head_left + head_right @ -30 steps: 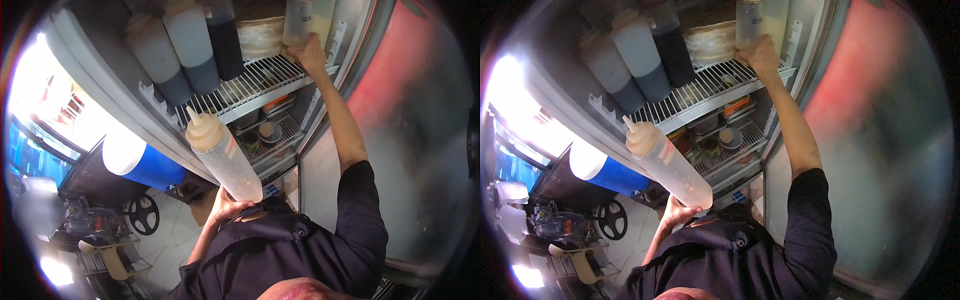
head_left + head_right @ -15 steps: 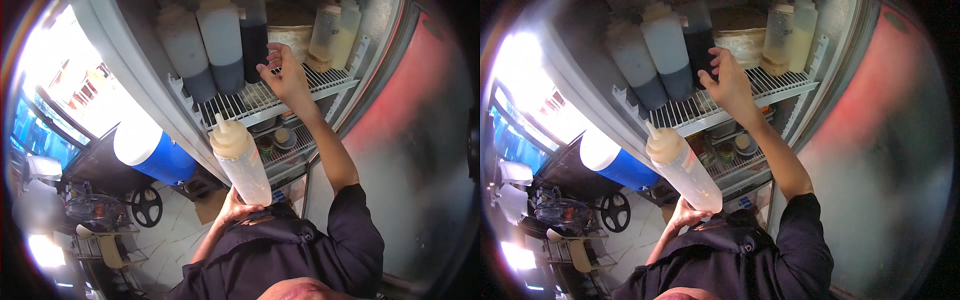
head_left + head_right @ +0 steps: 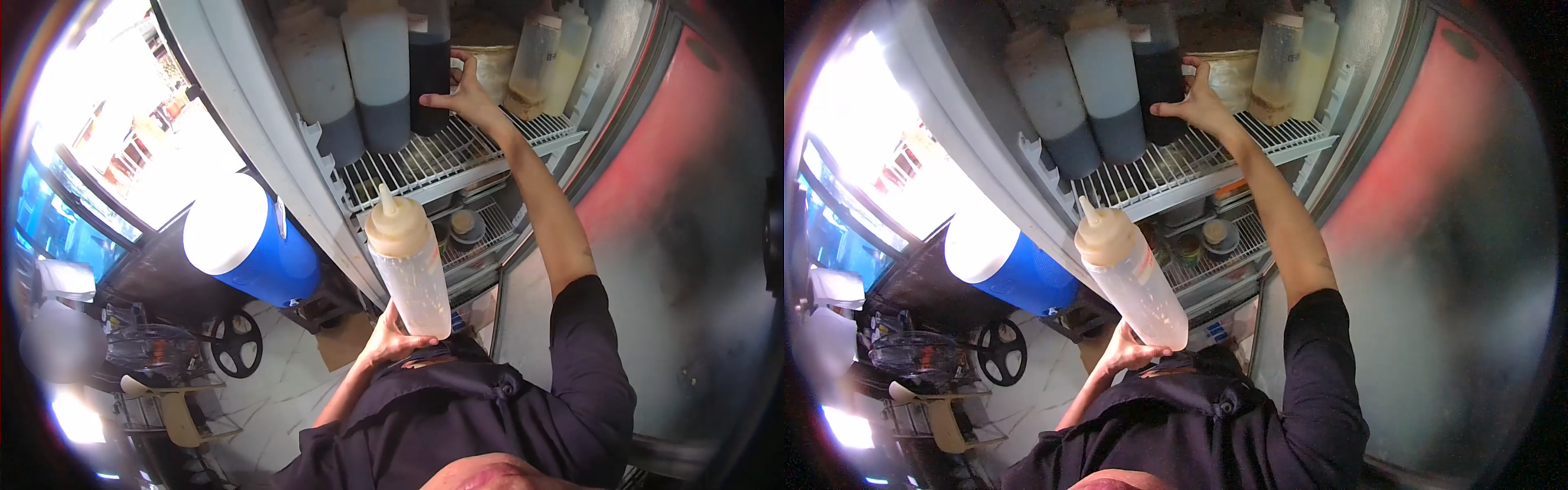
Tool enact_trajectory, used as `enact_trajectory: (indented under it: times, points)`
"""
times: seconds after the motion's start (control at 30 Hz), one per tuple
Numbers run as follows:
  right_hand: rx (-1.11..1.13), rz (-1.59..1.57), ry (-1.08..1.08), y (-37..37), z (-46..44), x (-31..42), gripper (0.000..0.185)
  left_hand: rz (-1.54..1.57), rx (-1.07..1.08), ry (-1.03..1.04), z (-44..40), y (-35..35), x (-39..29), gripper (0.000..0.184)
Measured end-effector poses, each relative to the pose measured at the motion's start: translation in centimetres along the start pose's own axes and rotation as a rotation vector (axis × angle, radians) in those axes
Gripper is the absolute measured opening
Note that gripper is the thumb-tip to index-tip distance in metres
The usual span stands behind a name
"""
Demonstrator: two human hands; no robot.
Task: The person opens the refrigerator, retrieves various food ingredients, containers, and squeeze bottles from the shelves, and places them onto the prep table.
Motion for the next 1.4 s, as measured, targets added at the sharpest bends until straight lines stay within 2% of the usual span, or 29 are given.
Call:
enact_trajectory:
  times: [0.07,0.27,0.37,0.47,0.5,1.4]
  points:
    - [0.048,-0.043,0.047,0.0,0.0,0.2,0.109,-0.015,0.012,-0.005,0.1,-0.1,-0.2,0.105]
    - [-0.178,0.201,-0.061,-0.4,-0.2,0.0,0.104,-0.024,-0.006,0.016,0.3,-0.4,-0.2,0.104]
    - [0.056,-0.067,0.091,-0.2,0.5,-0.2,0.090,-0.080,-0.020,0.003,0.5,-0.8,0.0,0.104]
    - [0.163,-0.309,0.079,-0.2,2.7,0.0,0.079,-0.064,-0.055,-0.002,0.7,-1.0,-0.1,0.104]
    - [0.155,-0.287,0.076,-0.3,3.2,0.3,0.076,-0.021,-0.052,-0.006,0.7,-0.8,-0.4,0.104]
    - [0.216,-0.321,0.111,-0.1,3.7,0.6,0.075,-0.023,-0.068,0.003,0.0,-0.6,-0.3,0.102]
Point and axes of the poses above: each hand's wrist, its own z-axis away from the middle knuckle, its own y-axis out of the palm, x = y × z, the point moved 9 cm from there along -z, towards the middle knuckle, and after that the axes turned 14 degrees about x, right-handed, at the moved point
